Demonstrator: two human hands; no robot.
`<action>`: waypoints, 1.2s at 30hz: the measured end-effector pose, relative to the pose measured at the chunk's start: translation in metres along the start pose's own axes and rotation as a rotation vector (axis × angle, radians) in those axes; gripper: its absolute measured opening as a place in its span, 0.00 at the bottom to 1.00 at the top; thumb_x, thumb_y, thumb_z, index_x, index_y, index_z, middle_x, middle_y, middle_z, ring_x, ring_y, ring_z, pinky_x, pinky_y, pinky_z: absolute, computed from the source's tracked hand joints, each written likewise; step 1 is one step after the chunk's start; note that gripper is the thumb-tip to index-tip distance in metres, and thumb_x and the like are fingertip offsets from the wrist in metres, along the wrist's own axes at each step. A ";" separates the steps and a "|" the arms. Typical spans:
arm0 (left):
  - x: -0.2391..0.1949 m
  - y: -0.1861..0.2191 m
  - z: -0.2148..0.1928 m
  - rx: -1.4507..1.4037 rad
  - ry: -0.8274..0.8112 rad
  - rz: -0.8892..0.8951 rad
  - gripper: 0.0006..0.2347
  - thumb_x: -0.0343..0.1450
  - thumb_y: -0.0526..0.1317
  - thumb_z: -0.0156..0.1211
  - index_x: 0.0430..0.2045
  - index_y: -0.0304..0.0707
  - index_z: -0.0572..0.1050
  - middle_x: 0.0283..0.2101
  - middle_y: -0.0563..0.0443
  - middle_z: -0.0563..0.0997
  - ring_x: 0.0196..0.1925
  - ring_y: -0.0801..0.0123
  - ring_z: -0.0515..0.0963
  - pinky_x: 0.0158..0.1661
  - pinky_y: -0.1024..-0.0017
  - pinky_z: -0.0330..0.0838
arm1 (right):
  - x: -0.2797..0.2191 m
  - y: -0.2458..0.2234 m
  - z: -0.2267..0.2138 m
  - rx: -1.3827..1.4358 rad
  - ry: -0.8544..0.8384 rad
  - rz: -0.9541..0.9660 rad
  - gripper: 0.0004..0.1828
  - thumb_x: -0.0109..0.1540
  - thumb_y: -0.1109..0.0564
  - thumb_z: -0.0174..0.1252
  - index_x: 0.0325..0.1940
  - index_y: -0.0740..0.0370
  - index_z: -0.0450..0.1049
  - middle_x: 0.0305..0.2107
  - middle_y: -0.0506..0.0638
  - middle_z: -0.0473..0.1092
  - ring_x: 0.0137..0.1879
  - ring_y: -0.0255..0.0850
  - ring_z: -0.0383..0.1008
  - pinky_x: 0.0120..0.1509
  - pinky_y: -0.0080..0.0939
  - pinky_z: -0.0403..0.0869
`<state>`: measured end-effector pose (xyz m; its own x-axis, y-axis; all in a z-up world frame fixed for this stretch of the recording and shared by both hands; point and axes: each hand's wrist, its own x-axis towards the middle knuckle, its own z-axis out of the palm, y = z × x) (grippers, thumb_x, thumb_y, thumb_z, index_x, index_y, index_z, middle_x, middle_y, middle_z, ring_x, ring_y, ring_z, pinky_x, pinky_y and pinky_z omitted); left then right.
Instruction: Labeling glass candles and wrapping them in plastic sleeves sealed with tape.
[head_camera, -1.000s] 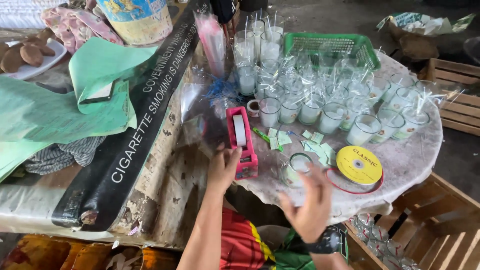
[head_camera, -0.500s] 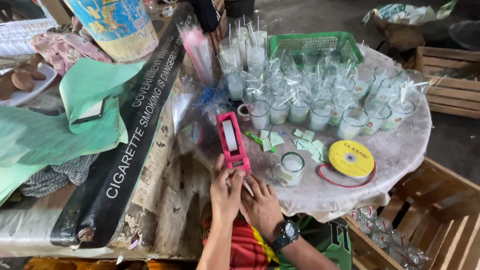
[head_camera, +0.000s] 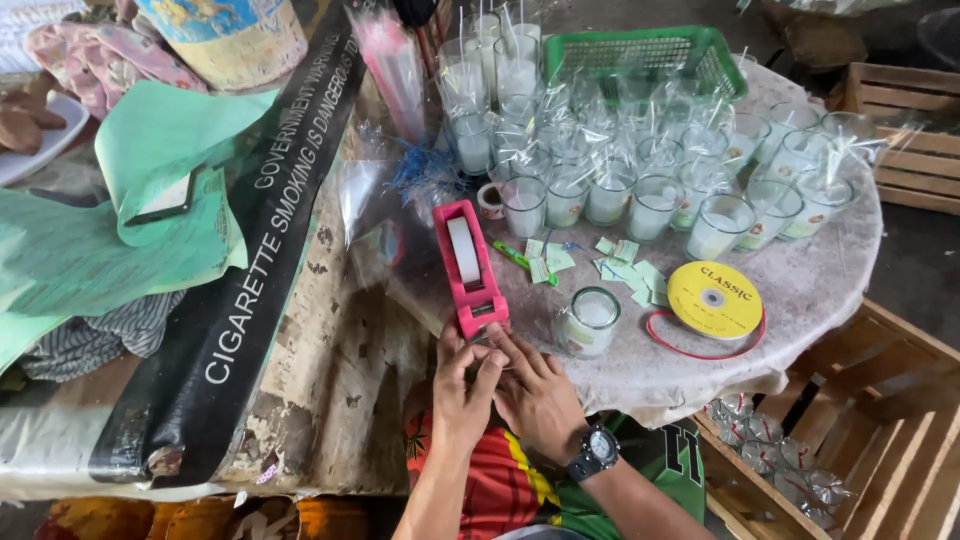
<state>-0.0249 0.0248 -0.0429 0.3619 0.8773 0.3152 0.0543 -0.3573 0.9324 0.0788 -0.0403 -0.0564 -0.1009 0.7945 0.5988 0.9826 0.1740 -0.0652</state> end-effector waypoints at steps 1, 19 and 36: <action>-0.002 -0.002 0.000 -0.007 -0.035 -0.016 0.08 0.61 0.43 0.53 0.18 0.38 0.71 0.55 0.49 0.60 0.57 0.64 0.62 0.47 0.68 0.64 | 0.002 -0.001 -0.001 -0.007 0.027 0.011 0.21 0.57 0.49 0.47 0.52 0.59 0.65 0.59 0.53 0.49 0.60 0.44 0.55 0.48 0.39 0.62; 0.016 0.052 -0.063 0.057 -0.352 0.491 0.02 0.64 0.31 0.50 0.23 0.32 0.70 0.37 0.46 0.74 0.34 0.70 0.75 0.32 0.78 0.70 | -0.026 0.023 -0.053 0.301 0.425 0.177 0.13 0.53 0.60 0.45 0.41 0.61 0.67 0.42 0.56 0.63 0.46 0.44 0.66 0.47 0.40 0.70; 0.019 0.040 0.053 -0.206 -0.340 0.468 0.07 0.67 0.36 0.46 0.26 0.32 0.73 0.53 0.39 0.63 0.55 0.49 0.64 0.51 0.58 0.58 | -0.021 0.066 -0.051 0.423 0.212 0.467 0.36 0.49 0.50 0.56 0.59 0.60 0.54 0.40 0.56 0.62 0.43 0.50 0.67 0.46 0.50 0.69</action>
<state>0.0337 0.0098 -0.0088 0.5826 0.4786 0.6569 -0.3505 -0.5813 0.7343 0.1539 -0.0750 -0.0322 0.3959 0.7174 0.5732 0.7653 0.0872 -0.6377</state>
